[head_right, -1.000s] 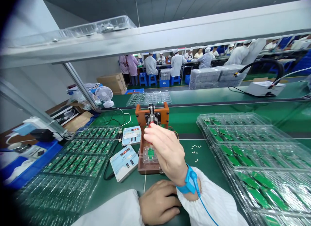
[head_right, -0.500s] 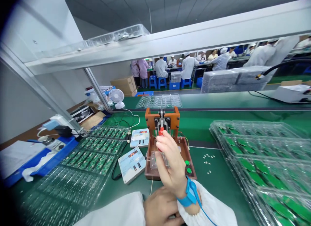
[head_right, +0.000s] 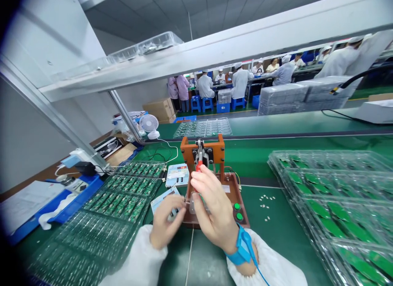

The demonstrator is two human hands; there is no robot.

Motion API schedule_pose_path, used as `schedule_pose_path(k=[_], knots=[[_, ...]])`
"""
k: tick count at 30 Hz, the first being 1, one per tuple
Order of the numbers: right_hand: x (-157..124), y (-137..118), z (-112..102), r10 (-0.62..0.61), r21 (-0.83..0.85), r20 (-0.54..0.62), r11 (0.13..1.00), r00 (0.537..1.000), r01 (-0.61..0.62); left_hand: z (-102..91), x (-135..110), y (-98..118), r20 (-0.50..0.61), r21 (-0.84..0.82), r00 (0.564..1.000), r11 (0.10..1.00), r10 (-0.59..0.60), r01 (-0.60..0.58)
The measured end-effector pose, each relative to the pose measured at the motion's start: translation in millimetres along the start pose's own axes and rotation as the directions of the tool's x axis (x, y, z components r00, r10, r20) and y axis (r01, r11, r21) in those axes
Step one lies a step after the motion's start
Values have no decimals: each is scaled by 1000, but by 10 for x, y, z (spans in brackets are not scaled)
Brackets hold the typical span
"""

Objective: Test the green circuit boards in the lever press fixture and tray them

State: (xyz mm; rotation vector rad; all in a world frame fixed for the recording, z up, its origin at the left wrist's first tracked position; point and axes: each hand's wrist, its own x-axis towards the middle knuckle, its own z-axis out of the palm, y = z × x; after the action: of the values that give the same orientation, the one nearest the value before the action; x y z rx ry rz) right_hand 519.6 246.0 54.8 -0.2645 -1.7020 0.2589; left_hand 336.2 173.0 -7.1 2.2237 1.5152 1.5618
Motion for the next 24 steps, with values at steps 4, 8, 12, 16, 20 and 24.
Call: schedule_pose_path(k=[4, 8, 12, 16, 20, 24], knots=[[4, -40, -6, 23, 7, 2, 1000, 1000, -23, -323, 239, -443, 480, 378, 756, 882, -446, 280], [-3, -66, -5, 53, 33, -3, 998, 999, -52, -487, 494, -684, 634, 563, 490, 791, -599, 238], [-6, -55, -7, 54, 38, 12, 998, 998, -54, -497, 667, -778, 678, 620, 378, 767, -630, 166], [-12, -51, -9, 55, 29, 10, 998, 998, -55, -463, 713, -852, 709, 627, 343, 773, -616, 92], [-19, -54, -10, 58, 21, 8, 998, 998, -58, -443, 700, -910, 732, 603, 343, 794, -589, 77], [-21, -46, -8, 57, 31, 10, 998, 998, -57, -425, 704, -926, 743, 599, 315, 797, -590, 81]])
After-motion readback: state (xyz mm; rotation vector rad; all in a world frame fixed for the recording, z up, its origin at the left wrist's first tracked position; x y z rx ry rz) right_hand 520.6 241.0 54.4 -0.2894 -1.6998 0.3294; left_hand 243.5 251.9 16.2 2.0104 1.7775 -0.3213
